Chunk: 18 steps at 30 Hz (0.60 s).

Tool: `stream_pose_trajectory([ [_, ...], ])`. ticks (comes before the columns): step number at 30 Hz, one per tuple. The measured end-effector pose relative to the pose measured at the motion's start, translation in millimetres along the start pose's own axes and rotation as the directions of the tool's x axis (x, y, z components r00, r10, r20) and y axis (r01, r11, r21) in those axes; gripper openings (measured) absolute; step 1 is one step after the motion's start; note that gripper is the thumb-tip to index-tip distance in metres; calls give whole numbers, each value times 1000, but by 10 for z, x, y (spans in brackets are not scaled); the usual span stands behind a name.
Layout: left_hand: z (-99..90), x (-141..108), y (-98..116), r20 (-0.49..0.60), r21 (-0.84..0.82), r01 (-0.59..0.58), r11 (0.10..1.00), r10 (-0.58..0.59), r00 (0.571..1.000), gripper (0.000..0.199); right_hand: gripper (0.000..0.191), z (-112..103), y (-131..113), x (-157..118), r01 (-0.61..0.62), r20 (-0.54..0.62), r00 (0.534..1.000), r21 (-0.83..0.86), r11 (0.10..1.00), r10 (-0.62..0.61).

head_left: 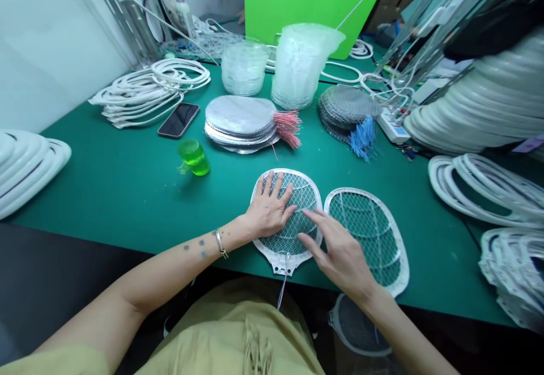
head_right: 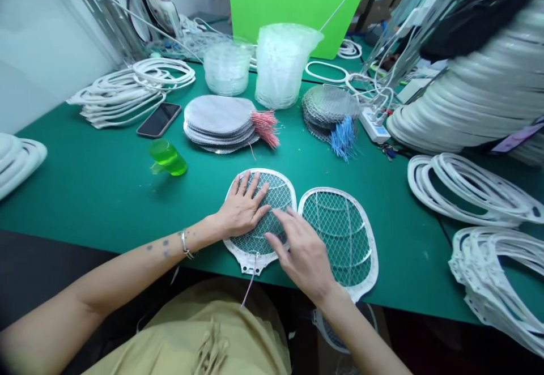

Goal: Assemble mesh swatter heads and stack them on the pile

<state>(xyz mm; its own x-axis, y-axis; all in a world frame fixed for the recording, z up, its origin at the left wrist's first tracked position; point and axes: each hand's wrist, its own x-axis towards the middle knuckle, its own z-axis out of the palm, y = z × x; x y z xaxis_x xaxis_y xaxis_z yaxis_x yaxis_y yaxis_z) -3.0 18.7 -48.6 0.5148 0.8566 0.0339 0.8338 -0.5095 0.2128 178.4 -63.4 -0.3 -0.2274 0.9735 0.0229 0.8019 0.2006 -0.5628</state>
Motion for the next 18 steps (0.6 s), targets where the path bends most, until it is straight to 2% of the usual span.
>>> stream_pose_trajectory([
  [2, 27, 4, -9, -19, 11, -20, 1000, 21, 1000, 61, 76, 189, 79, 175, 281, 85, 959, -197, 939, -269],
  [4, 45, 26, -22, -38, 0, -39, 999, 39, 998, 61, 89, 366, 154, 277, 413, 180, 910, -294, 862, -374],
  [7, -1, 53, -58, -64, -112, -37, 993, 30, 998, 57, 94, 503, 228, 312, 434, 233, 899, -367, 823, -371],
  [9, -95, -4, -91, -136, -258, -9, 966, -27, 990, 53, 91, 509, 243, 306, 432, 259, 899, -386, 815, -354],
  [10, -155, -72, -105, -192, -328, -31, 944, -34, 981, 52, 89, 497, 241, 303, 434, 273, 897, -391, 812, -348],
  [11, -217, -169, -113, -245, -379, -108, 919, 13, 969, 50, 86, 479, 236, 303, 437, 290, 894, -394, 808, -342],
  [12, -276, -292, -114, -284, -403, -235, 885, 124, 951, 49, 82, 458, 227, 306, 441, 308, 890, -395, 806, -337],
  [13, -326, -432, -104, -294, -399, -381, 834, 278, 915, 48, 79, 435, 217, 310, 448, 327, 884, -395, 802, -333],
  [14, -366, -579, -85, -258, -384, -516, 766, 447, 856, 47, 77, 413, 206, 315, 456, 346, 878, -394, 798, -332],
  [15, -395, -720, -59, -192, -370, -600, 710, 573, 797, 47, 75, 393, 195, 319, 464, 361, 872, -394, 794, -330],
  [16, -413, -843, -29, -120, -358, -644, 676, 650, 750, 46, 74, 377, 186, 321, 470, 373, 867, -394, 790, -330],
  [17, -424, -937, -3, -62, -347, -654, 673, 679, 732, 47, 74, 366, 179, 323, 473, 379, 865, -395, 787, -330],
  [18, -429, -994, 15, -28, -335, -639, 692, 671, 741, 51, 75, 362, 175, 322, 474, 381, 864, -395, 787, -329],
])
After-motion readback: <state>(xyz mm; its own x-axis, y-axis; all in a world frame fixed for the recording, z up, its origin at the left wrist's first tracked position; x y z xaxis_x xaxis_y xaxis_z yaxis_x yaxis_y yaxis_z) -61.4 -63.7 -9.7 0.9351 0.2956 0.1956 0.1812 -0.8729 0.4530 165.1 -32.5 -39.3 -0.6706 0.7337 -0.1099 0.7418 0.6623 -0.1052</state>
